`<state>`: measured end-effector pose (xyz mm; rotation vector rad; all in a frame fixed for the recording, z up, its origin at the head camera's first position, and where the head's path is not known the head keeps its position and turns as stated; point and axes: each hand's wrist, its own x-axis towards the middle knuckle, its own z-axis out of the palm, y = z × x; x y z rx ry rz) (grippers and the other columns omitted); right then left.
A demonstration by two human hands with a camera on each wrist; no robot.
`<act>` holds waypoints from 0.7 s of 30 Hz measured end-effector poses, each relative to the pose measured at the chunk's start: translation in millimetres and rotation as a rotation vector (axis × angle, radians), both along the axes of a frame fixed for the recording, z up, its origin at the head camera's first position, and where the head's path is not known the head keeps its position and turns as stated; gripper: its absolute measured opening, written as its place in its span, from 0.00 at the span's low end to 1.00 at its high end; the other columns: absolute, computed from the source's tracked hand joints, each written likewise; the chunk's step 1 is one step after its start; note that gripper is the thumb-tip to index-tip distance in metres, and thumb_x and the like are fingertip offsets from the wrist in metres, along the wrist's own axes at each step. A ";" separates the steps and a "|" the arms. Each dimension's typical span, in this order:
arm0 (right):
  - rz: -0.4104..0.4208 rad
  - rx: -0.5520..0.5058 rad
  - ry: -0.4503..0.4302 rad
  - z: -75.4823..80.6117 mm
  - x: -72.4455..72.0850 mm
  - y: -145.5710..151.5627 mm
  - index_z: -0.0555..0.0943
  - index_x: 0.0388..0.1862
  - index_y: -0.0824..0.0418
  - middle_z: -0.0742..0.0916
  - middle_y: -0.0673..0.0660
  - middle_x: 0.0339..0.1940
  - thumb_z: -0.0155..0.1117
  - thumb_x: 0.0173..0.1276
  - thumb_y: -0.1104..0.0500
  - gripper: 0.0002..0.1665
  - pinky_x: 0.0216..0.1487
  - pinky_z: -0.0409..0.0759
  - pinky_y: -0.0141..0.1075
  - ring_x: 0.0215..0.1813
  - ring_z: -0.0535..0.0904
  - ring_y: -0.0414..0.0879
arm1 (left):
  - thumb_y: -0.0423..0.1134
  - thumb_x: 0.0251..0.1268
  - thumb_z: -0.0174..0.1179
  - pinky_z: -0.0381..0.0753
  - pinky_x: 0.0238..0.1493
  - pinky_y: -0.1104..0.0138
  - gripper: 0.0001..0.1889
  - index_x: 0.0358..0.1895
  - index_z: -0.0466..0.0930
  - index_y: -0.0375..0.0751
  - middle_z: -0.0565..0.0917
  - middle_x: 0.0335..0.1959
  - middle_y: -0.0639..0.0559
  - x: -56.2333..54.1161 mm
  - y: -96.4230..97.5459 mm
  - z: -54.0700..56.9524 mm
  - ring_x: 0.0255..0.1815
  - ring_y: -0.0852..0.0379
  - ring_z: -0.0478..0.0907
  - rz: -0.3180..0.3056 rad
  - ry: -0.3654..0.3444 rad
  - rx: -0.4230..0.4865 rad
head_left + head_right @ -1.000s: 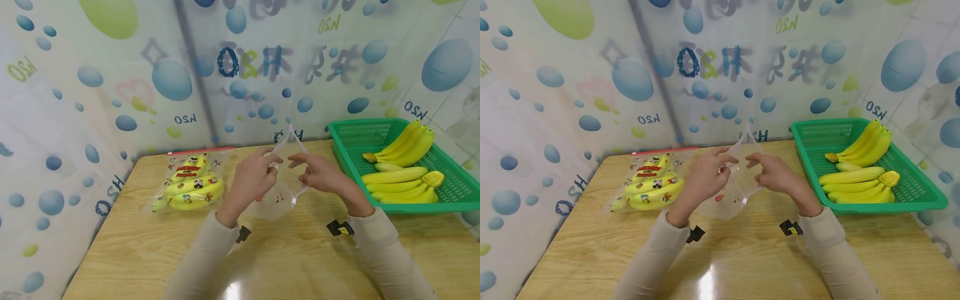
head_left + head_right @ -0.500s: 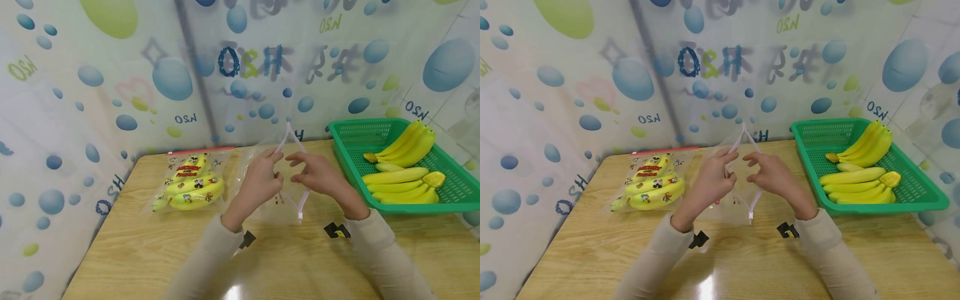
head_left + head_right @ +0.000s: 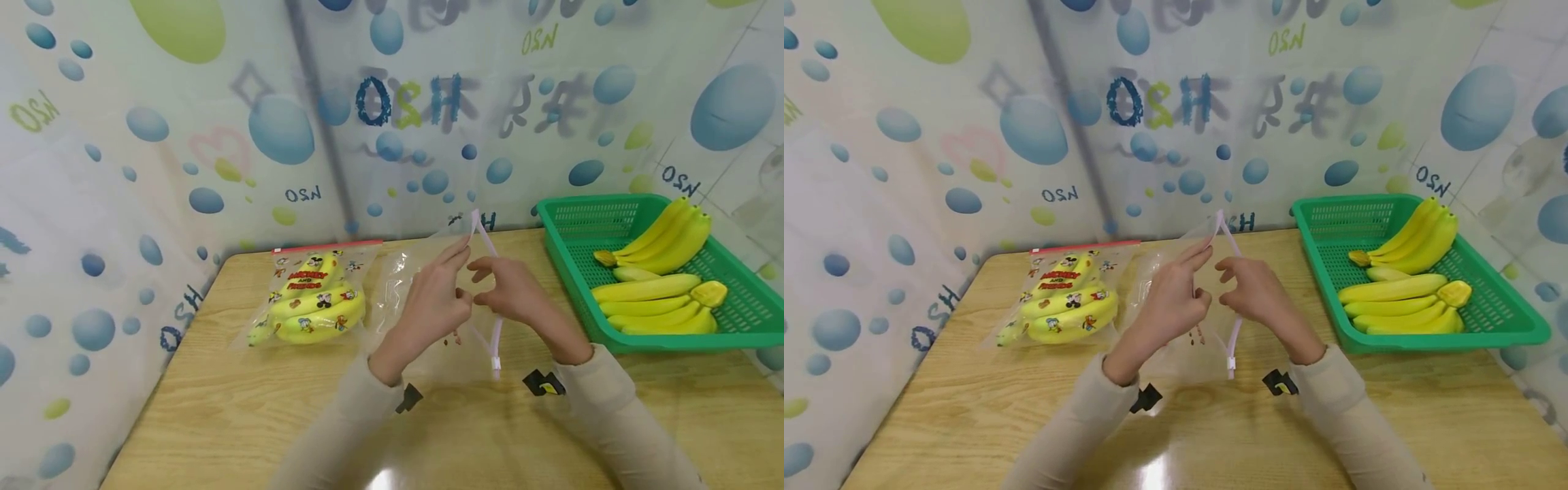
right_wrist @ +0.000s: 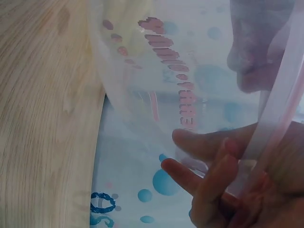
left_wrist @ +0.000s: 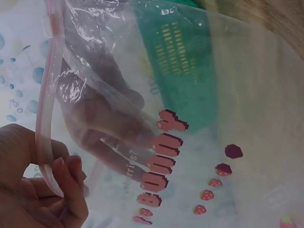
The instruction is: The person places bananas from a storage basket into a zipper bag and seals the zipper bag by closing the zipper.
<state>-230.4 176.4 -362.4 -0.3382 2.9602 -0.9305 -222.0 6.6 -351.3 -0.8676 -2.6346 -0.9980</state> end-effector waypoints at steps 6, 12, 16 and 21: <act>-0.032 0.038 0.084 -0.2 0.5 5.1 0.79 0.66 0.68 0.90 0.69 0.51 0.73 0.59 0.67 0.33 0.37 0.83 0.44 0.50 0.86 0.65 | 0.21 0.52 0.58 0.54 0.16 0.76 0.38 0.73 0.72 0.35 0.68 0.80 0.57 0.8 -4.0 3.7 0.11 0.67 0.51 0.034 -0.006 0.024; -0.043 0.077 0.100 -1.9 -1.1 10.3 0.83 0.61 0.67 0.91 0.68 0.44 0.72 0.58 0.67 0.29 0.30 0.78 0.40 0.39 0.86 0.59 | 0.22 0.52 0.58 0.53 0.16 0.75 0.37 0.72 0.74 0.35 0.70 0.79 0.57 2.9 -7.9 8.8 0.11 0.66 0.50 0.060 0.036 0.012; -0.062 0.106 0.073 -2.3 -2.5 11.6 0.82 0.64 0.66 0.91 0.66 0.42 0.80 0.56 0.60 0.35 0.40 0.83 0.47 0.41 0.86 0.57 | 0.22 0.51 0.57 0.51 0.16 0.75 0.37 0.72 0.74 0.37 0.71 0.78 0.58 4.4 -11.7 14.2 0.11 0.65 0.50 0.084 0.070 0.007; -0.077 0.141 0.040 -2.7 -3.9 12.1 0.81 0.65 0.65 0.90 0.66 0.43 0.82 0.54 0.59 0.38 0.40 0.84 0.48 0.42 0.85 0.56 | 0.21 0.51 0.54 0.49 0.16 0.74 0.36 0.71 0.75 0.36 0.72 0.77 0.55 6.0 -18.4 21.2 0.11 0.64 0.47 0.065 0.069 -0.006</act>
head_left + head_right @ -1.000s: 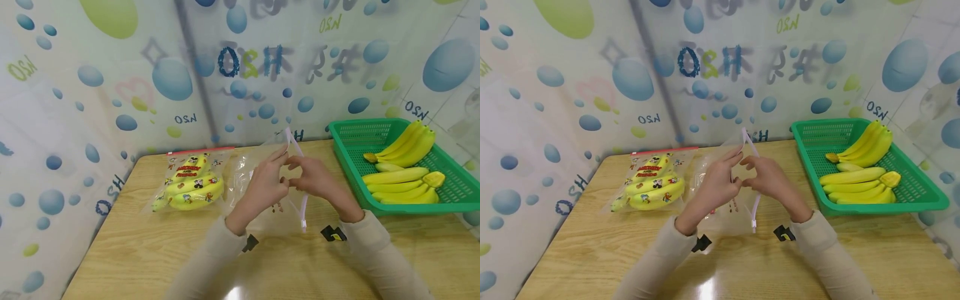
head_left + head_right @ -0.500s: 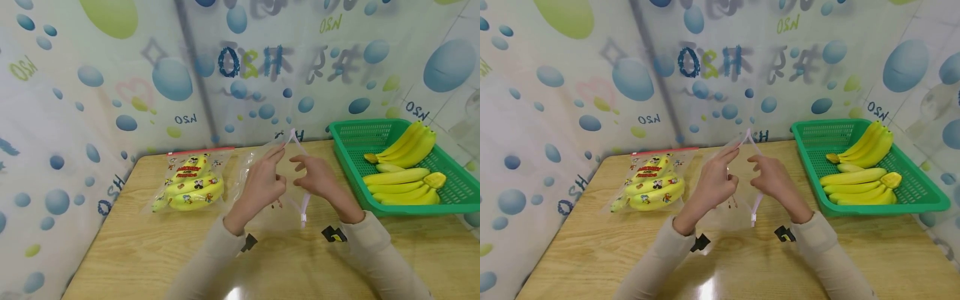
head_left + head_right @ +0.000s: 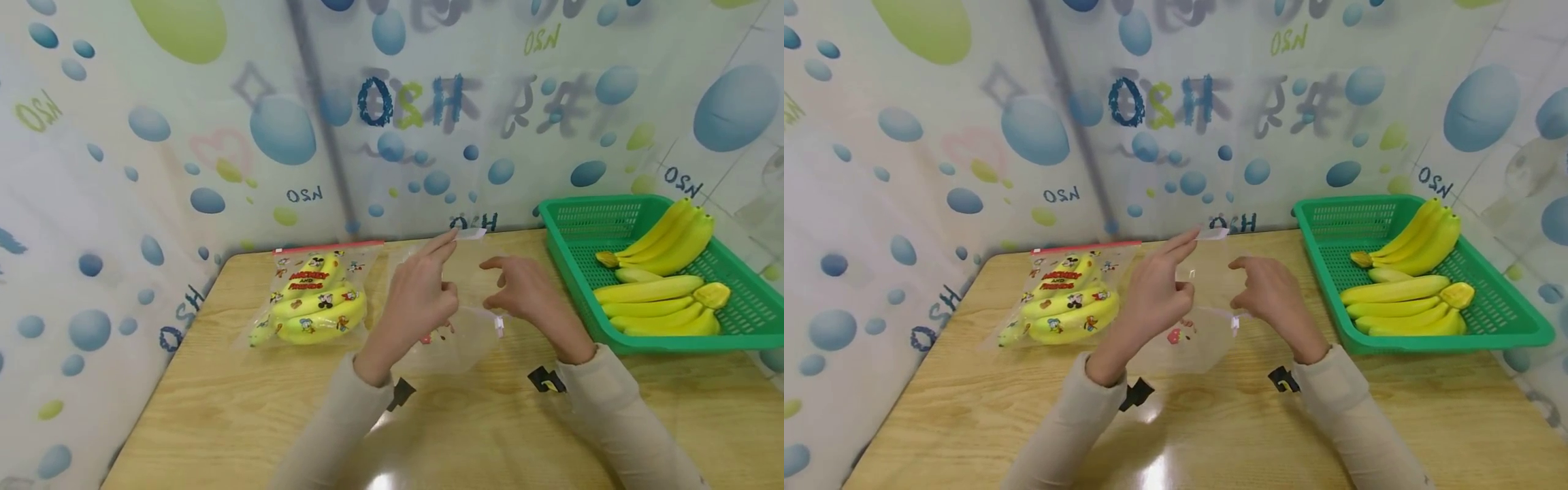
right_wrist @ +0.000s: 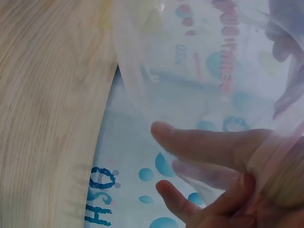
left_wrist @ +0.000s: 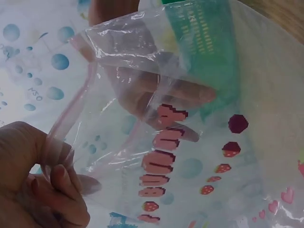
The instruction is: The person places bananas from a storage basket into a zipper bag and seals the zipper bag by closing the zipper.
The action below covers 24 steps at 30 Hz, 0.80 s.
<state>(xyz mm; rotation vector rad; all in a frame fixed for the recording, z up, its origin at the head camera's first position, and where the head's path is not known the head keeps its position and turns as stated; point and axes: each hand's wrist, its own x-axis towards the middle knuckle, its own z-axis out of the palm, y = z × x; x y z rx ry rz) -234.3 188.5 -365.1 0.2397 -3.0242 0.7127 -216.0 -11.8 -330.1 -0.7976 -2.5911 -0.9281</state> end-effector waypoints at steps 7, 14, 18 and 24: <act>-0.020 0.030 -0.028 -0.1 -0.8 1.3 0.79 0.67 0.65 0.89 0.63 0.41 0.79 0.58 0.59 0.37 0.38 0.83 0.45 0.39 0.83 0.54 | 0.20 0.54 0.52 0.48 0.16 0.74 0.33 0.67 0.79 0.35 0.75 0.75 0.52 3.3 -5.8 7.6 0.14 0.63 0.47 0.017 0.032 -0.084; 0.016 -0.066 -0.141 6.1 -6.2 13.2 0.75 0.72 0.63 0.89 0.61 0.38 0.78 0.59 0.59 0.41 0.30 0.78 0.38 0.34 0.82 0.51 | 0.23 0.54 0.54 0.49 0.16 0.72 0.29 0.60 0.85 0.42 0.81 0.69 0.51 6.8 -7.7 9.9 0.15 0.61 0.53 0.087 0.182 -0.241; 0.091 -0.087 -0.152 5.4 -8.7 15.4 0.76 0.71 0.62 0.91 0.59 0.40 0.78 0.60 0.58 0.39 0.34 0.81 0.39 0.41 0.85 0.54 | 0.29 0.56 0.59 0.52 0.15 0.72 0.23 0.57 0.88 0.45 0.83 0.66 0.51 3.6 -8.7 7.7 0.15 0.61 0.62 0.047 0.181 -0.264; 0.143 -0.114 -0.096 4.4 -7.2 13.4 0.79 0.66 0.64 0.91 0.58 0.38 0.73 0.64 0.64 0.30 0.38 0.80 0.40 0.47 0.84 0.59 | 0.50 0.69 0.58 0.64 0.17 0.70 0.11 0.41 0.90 0.58 0.82 0.68 0.56 -9.3 -14.0 0.8 0.22 0.62 0.77 -0.051 0.117 -0.362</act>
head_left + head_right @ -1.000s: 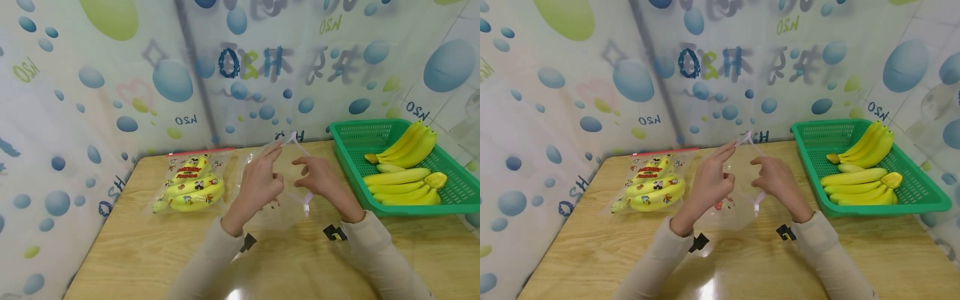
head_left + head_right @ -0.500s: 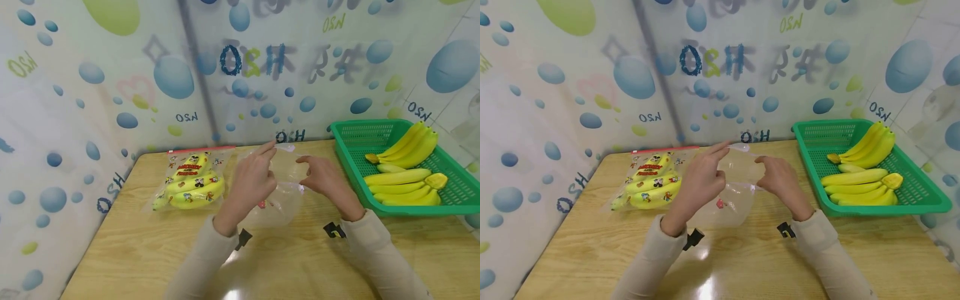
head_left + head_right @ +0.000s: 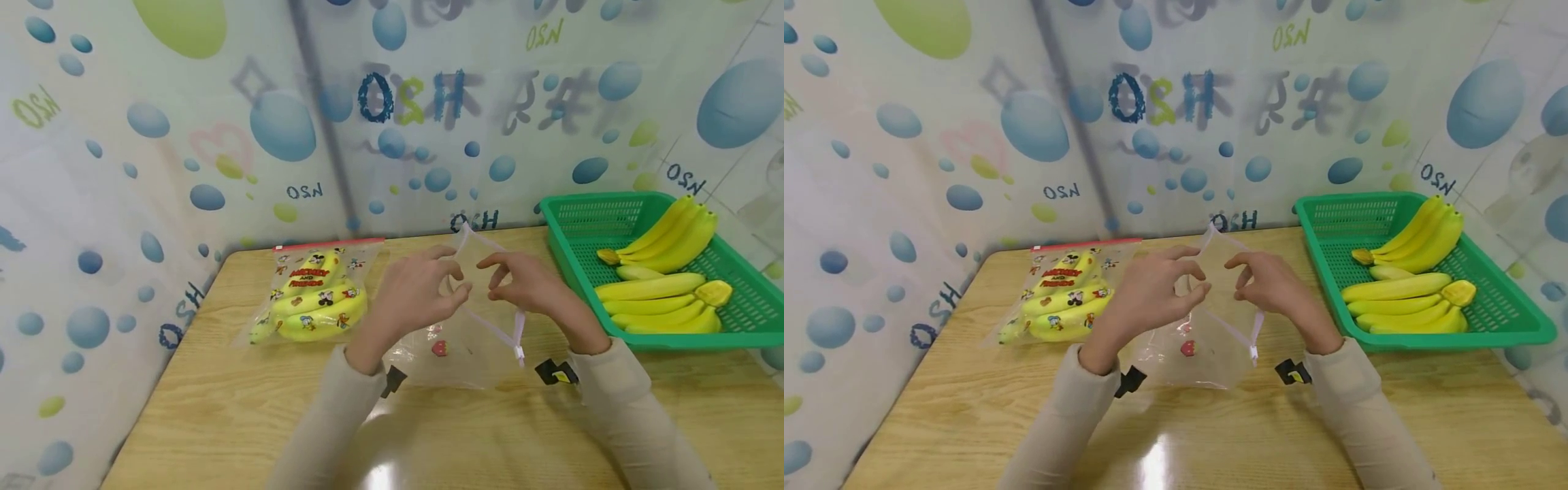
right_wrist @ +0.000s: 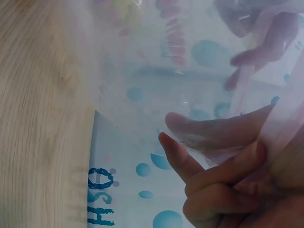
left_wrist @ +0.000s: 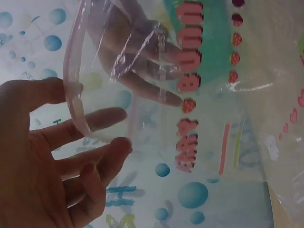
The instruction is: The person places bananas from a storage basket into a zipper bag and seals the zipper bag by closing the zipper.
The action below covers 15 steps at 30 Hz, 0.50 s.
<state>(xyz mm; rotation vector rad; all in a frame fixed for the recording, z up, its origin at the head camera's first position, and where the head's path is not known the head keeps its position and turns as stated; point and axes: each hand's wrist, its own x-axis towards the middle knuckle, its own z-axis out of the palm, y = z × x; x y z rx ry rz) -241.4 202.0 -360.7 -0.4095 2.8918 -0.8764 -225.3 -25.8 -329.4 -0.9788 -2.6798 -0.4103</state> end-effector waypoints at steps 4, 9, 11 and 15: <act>0.002 -0.032 0.020 3.7 2.5 -0.4 0.80 0.64 0.65 0.91 0.59 0.37 0.72 0.64 0.66 0.28 0.32 0.75 0.36 0.37 0.81 0.51 | 0.49 0.66 0.53 0.70 0.21 0.66 0.10 0.37 0.86 0.59 0.77 0.72 0.54 -8.4 -6.7 -2.9 0.26 0.60 0.78 -0.047 -0.081 -0.025; 0.007 -0.062 0.029 6.8 5.3 0.8 0.81 0.62 0.67 0.90 0.59 0.35 0.72 0.63 0.68 0.27 0.27 0.72 0.36 0.28 0.75 0.46 | 0.44 0.63 0.59 0.69 0.21 0.66 0.07 0.41 0.85 0.58 0.70 0.77 0.48 -15.0 -10.9 -5.9 0.24 0.57 0.76 -0.050 -0.098 -0.125; 0.004 -0.064 0.026 7.5 5.6 1.8 0.81 0.62 0.67 0.90 0.58 0.34 0.72 0.63 0.67 0.27 0.26 0.72 0.36 0.25 0.74 0.45 | 0.44 0.64 0.61 0.68 0.19 0.67 0.04 0.39 0.84 0.58 0.71 0.77 0.47 -16.6 -10.8 -7.3 0.22 0.58 0.75 -0.052 -0.069 -0.147; -0.018 -0.040 0.033 9.2 5.3 4.7 0.80 0.63 0.67 0.89 0.57 0.33 0.74 0.61 0.66 0.30 0.27 0.72 0.37 0.21 0.72 0.45 | 0.43 0.64 0.59 0.66 0.17 0.68 0.04 0.30 0.80 0.57 0.75 0.73 0.52 -17.1 -10.2 -7.8 0.19 0.60 0.72 -0.073 0.001 -0.095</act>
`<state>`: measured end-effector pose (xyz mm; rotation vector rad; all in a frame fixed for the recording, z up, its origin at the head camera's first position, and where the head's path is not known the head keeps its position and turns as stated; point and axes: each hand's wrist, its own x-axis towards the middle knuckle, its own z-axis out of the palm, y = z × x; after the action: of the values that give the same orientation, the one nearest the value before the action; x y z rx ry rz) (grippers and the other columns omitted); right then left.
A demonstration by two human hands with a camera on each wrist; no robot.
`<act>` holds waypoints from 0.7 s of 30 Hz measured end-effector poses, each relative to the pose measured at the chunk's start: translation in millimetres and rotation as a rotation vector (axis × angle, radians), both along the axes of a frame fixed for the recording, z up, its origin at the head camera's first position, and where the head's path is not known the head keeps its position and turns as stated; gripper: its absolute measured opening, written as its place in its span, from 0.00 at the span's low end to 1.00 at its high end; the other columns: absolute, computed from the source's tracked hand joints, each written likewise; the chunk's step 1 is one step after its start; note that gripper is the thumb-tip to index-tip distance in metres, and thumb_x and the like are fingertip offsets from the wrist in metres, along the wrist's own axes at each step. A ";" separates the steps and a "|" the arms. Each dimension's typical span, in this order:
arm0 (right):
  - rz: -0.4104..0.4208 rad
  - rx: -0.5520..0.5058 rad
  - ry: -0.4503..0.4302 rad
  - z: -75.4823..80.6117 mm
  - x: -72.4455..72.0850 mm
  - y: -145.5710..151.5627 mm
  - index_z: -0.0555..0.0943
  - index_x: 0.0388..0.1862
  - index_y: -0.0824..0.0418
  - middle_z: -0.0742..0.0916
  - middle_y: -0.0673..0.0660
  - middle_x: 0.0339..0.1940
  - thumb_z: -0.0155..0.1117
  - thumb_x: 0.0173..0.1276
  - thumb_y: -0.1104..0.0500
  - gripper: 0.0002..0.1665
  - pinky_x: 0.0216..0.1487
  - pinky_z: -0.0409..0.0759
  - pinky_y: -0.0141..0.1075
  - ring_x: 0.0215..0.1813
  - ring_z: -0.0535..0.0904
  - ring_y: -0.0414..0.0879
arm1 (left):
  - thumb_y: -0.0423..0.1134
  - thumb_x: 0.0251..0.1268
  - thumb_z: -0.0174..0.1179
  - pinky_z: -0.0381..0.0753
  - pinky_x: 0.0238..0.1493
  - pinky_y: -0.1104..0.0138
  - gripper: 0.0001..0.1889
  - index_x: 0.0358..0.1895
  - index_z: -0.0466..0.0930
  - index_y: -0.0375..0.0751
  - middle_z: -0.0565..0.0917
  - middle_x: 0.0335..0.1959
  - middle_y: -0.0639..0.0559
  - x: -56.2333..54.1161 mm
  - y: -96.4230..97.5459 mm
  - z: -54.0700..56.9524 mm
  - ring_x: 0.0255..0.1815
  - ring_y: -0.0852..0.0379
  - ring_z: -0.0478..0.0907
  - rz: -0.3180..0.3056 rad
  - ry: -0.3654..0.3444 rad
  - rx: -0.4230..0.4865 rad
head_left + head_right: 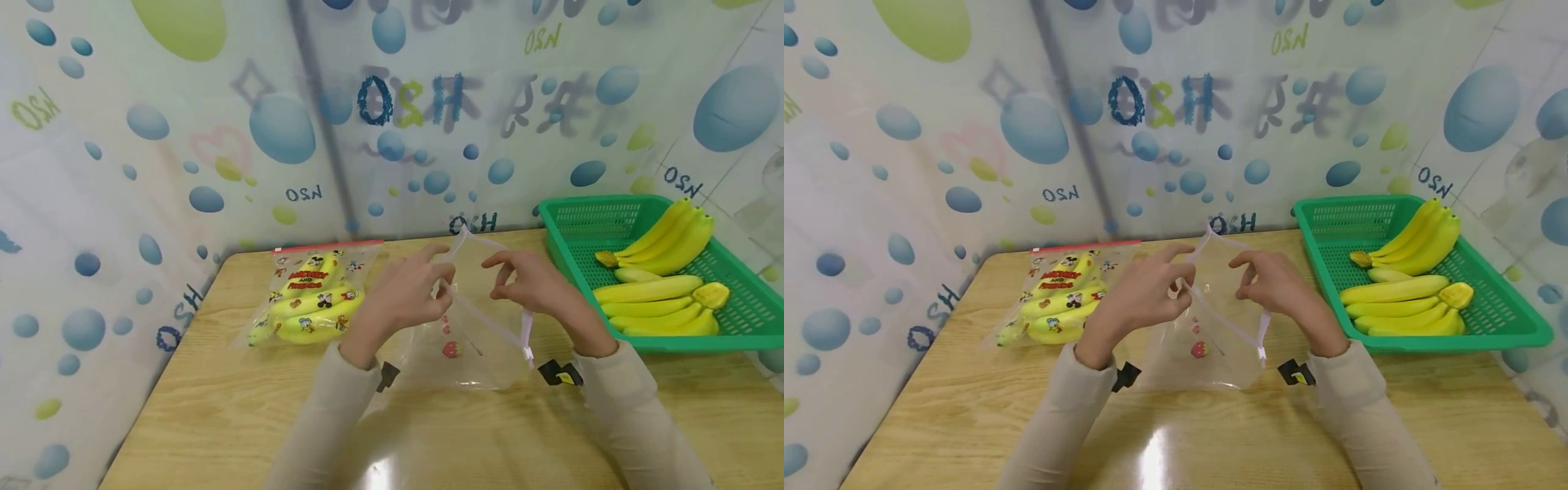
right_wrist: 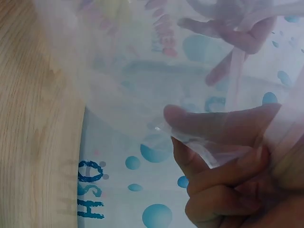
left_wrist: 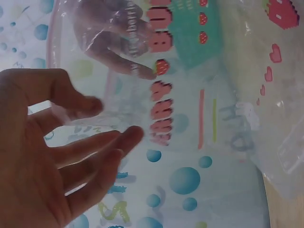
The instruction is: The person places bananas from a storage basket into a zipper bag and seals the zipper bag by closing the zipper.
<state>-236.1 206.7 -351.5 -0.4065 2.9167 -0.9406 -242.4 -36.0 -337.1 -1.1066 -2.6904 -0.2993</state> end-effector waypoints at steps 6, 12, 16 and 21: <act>-0.040 0.082 0.061 1.3 -0.1 5.1 0.80 0.65 0.64 0.90 0.58 0.34 0.75 0.61 0.64 0.32 0.29 0.73 0.37 0.26 0.77 0.46 | 0.40 0.58 0.54 0.59 0.15 0.70 0.05 0.26 0.75 0.53 0.80 0.67 0.49 3.6 -0.8 2.7 0.13 0.62 0.63 -0.048 0.170 0.172; -0.071 0.075 0.085 3.3 2.3 8.6 0.81 0.65 0.61 0.91 0.59 0.34 0.74 0.63 0.64 0.30 0.26 0.72 0.37 0.22 0.76 0.46 | 0.40 0.54 0.53 0.55 0.15 0.71 0.04 0.25 0.73 0.51 0.80 0.65 0.46 5.8 -2.0 5.6 0.12 0.63 0.59 -0.081 0.279 0.242; -0.068 0.070 0.091 3.1 2.1 10.4 0.82 0.64 0.59 0.90 0.59 0.34 0.73 0.63 0.64 0.29 0.25 0.70 0.38 0.20 0.73 0.46 | 0.40 0.54 0.52 0.55 0.16 0.71 0.04 0.24 0.73 0.50 0.80 0.64 0.46 6.8 -4.8 9.0 0.12 0.63 0.59 -0.108 0.271 0.272; -0.068 0.069 0.092 2.1 1.0 11.1 0.83 0.64 0.58 0.90 0.59 0.35 0.72 0.63 0.64 0.28 0.25 0.70 0.38 0.21 0.73 0.46 | 0.40 0.54 0.51 0.53 0.16 0.70 0.05 0.23 0.73 0.51 0.82 0.61 0.48 6.7 -9.4 12.2 0.12 0.63 0.55 -0.113 0.297 0.296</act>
<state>-235.1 217.8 -349.4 -0.3577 3.0543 -0.8484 -235.7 -45.4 -324.9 -1.1139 -2.2441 -0.4918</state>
